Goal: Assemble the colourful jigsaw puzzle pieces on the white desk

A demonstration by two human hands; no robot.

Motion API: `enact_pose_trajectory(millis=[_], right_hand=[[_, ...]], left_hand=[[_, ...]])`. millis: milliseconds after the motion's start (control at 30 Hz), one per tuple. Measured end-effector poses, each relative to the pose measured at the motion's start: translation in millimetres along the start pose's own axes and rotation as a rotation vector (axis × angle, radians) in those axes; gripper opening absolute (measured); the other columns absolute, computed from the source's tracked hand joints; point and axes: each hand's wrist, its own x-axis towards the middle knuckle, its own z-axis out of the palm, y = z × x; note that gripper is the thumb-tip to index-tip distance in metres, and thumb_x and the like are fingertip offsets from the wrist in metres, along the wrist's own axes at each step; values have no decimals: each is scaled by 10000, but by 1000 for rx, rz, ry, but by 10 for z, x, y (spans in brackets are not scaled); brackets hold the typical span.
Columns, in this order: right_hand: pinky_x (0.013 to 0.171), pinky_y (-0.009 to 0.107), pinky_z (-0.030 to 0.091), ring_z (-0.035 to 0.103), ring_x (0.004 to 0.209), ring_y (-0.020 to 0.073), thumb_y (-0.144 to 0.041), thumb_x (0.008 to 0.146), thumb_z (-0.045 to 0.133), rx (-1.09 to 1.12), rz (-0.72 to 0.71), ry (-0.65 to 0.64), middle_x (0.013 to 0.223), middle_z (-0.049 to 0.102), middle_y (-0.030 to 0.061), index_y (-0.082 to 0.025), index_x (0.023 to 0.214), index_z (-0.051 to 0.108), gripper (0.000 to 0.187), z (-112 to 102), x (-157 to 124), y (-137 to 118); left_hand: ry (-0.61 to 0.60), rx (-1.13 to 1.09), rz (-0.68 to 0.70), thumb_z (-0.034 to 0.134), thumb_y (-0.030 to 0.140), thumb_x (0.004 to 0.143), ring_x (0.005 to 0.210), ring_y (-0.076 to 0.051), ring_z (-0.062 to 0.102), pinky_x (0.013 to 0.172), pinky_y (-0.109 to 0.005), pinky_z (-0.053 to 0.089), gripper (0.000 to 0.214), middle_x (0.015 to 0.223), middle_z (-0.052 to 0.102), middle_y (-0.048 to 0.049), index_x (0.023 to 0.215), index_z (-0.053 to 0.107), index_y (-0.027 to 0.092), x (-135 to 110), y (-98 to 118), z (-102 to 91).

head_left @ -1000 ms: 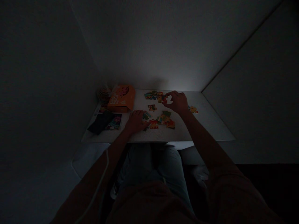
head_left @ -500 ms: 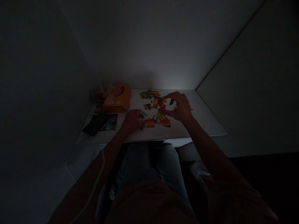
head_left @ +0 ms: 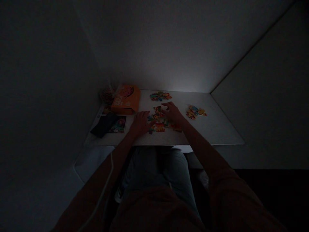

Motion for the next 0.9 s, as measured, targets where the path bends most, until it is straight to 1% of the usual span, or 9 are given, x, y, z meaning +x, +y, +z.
enact_pose_trajectory(millis=[100, 167, 233, 333, 400, 500, 600, 700, 900], right_hand=[[1233, 483, 539, 722, 1366, 304, -352, 1188, 682, -79, 0, -55, 1696, 694, 159, -237, 1670, 736, 499, 61, 188, -2], [1279, 552, 501, 673, 1451, 361, -391, 1186, 691, -126, 5, -84, 1707, 690, 163, -252, 1629, 778, 473, 68, 244, -2], [1301, 595, 478, 630, 1509, 395, -477, 1177, 712, -161, -3, -105, 1718, 689, 132, -309, 1533, 833, 412, 39, 255, 29], [1334, 595, 455, 593, 1561, 383, -564, 1162, 729, -193, -45, -118, 1723, 688, 52, -382, 1352, 868, 298, -41, 257, 154], [1315, 557, 483, 662, 1467, 350, -537, 1156, 754, -158, -16, -89, 1716, 686, 53, -356, 1316, 857, 263, -86, 305, 273], [1206, 475, 572, 757, 1221, 275, -404, 1159, 776, -80, 113, -9, 1737, 643, 154, -235, 1513, 762, 393, -110, 490, 441], [1222, 442, 559, 708, 1376, 282, -319, 1138, 818, -66, 171, 48, 1779, 571, 268, -86, 1716, 570, 671, -98, 753, 542], [1275, 446, 505, 624, 1515, 300, -345, 1108, 882, -50, 195, 58, 1778, 580, 304, -36, 1743, 512, 797, -73, 969, 583], [1159, 414, 550, 702, 1334, 260, -382, 1113, 866, -44, 254, 82, 1638, 732, 247, -89, 1601, 649, 610, -9, 1081, 623]], left_hand=[[9, -14, -18, 643, 597, 1115, 1622, -430, 563, 1404, -569, 403, 695, 1714, 645, -196, 1727, 635, 267, -19, 39, -44], [-8, 7, -17, 599, 647, 1113, 1636, -420, 551, 1416, -553, 390, 756, 1732, 629, -195, 1756, 616, 250, -33, 63, -72], [-38, 43, -11, 518, 694, 1127, 1657, -400, 528, 1430, -544, 376, 813, 1757, 606, -190, 1788, 574, 224, -44, 77, -88], [-58, 77, -8, 428, 746, 1144, 1659, -380, 514, 1436, -543, 365, 849, 1775, 592, -178, 1805, 546, 227, -48, 79, -86], [-56, 83, -4, 413, 768, 1150, 1654, -388, 517, 1433, -555, 365, 866, 1775, 591, -187, 1802, 548, 216, -47, 77, -74], [-59, 87, -1, 457, 814, 1137, 1644, -395, 534, 1425, -569, 379, 873, 1766, 603, -182, 1801, 551, 255, -47, 81, -65], [-56, 88, -6, 443, 843, 1142, 1646, -384, 546, 1421, -563, 391, 864, 1760, 614, -165, 1798, 553, 291, -53, 97, -78], [-65, 67, -8, 393, 861, 1150, 1654, -399, 543, 1428, -570, 388, 913, 1767, 606, -193, 1794, 570, 239, -62, 116, -99], [-63, 33, -9, 371, 849, 1145, 1658, -425, 537, 1426, -599, 389, 964, 1773, 598, -231, 1796, 589, 173, -66, 123, -113]])
